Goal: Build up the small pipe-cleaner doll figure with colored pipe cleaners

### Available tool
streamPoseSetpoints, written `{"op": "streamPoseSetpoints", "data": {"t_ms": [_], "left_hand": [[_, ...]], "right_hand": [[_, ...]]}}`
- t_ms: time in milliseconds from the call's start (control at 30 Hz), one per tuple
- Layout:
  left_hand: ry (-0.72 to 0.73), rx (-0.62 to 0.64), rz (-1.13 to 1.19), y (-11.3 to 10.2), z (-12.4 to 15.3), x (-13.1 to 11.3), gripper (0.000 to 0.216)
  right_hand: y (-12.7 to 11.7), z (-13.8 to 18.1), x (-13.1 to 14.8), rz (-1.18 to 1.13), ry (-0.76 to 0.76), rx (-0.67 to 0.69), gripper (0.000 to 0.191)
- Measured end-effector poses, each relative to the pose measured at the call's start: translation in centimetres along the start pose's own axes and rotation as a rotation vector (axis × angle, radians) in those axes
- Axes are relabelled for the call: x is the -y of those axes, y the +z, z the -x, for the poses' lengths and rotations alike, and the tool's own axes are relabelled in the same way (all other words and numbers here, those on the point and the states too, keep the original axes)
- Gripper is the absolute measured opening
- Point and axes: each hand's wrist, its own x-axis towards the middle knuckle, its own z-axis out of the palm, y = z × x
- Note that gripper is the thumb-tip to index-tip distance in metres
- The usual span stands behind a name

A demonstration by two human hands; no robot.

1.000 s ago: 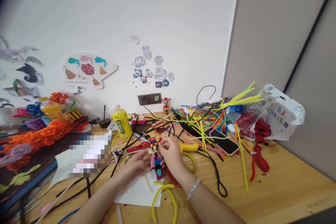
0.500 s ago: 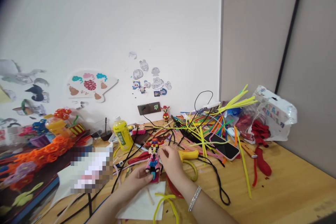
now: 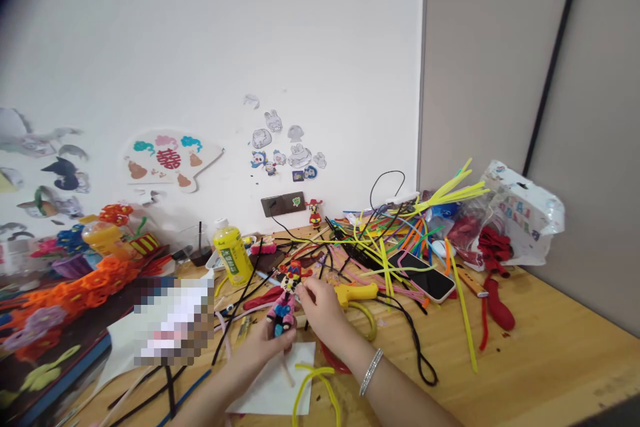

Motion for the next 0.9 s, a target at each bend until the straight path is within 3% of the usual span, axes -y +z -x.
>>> {"op": "streamPoseSetpoints", "data": {"t_ms": [233, 400, 733, 900], "left_hand": [[0.016, 0.011, -0.008, 1.0, 0.4, -0.4, 0.030], [0.016, -0.008, -0.063, 0.8, 0.7, -1.0, 0.029], [0.082, 0.124, -0.041, 0.4, 0.6, -0.8, 0.033], [0.005, 0.181, 0.044, 0.5, 0.4, -0.1, 0.037]], "right_hand": [[0.0, 0.3, 0.1, -0.132, 0.017, 0.038, 0.028], [-0.2, 0.2, -0.1, -0.006, -0.012, 0.032, 0.028], [-0.2, 0.2, 0.0, -0.055, 0.025, 0.028, 0.032], [-0.4, 0.3, 0.4, -0.078, -0.007, 0.056, 0.032]]}}
